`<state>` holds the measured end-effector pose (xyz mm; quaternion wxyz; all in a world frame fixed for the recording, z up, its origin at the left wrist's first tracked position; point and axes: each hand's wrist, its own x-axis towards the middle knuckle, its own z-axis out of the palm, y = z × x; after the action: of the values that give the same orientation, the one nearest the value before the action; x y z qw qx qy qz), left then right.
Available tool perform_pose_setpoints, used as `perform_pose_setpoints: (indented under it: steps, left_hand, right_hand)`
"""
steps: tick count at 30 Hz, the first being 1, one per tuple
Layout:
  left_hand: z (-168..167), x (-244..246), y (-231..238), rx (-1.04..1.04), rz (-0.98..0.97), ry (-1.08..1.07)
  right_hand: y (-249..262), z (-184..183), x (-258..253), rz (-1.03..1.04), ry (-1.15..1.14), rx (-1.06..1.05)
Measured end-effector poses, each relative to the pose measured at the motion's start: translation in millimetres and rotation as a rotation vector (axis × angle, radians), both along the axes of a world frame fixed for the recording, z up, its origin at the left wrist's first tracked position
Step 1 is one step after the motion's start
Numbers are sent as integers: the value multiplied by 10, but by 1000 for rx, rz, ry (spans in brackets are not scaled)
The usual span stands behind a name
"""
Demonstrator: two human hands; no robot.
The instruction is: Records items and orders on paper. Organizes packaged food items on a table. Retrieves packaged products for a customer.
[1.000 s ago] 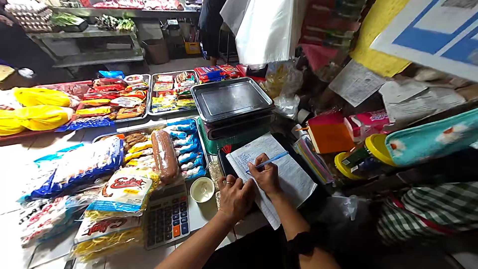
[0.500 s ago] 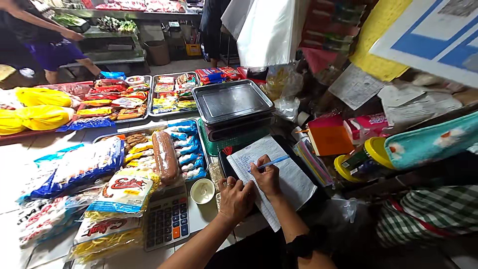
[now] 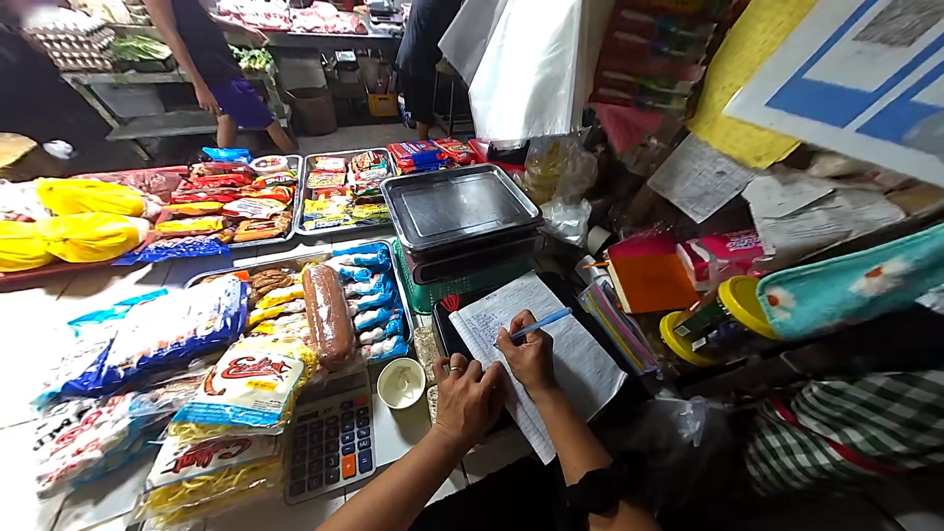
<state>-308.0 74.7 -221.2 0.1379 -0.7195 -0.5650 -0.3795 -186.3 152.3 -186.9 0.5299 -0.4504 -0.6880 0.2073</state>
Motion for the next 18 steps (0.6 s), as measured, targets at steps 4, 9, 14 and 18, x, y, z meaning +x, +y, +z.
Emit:
perform_pose_setpoints:
  steps: [4,9,14,18]
  left_hand:
    - [-1,0,10,-2,-2,12]
    - [-25,2,20,5,0,7]
    - [-30,4,19,11,-2,2]
    - [-35,-1,26,16,-4,5]
  right_hand:
    - [47,52,29,33,-98,3]
    - [79,1,121,69,54,-21]
    - [80,-21,109,41,17,6]
    - [81,-12,112,55,45,-7]
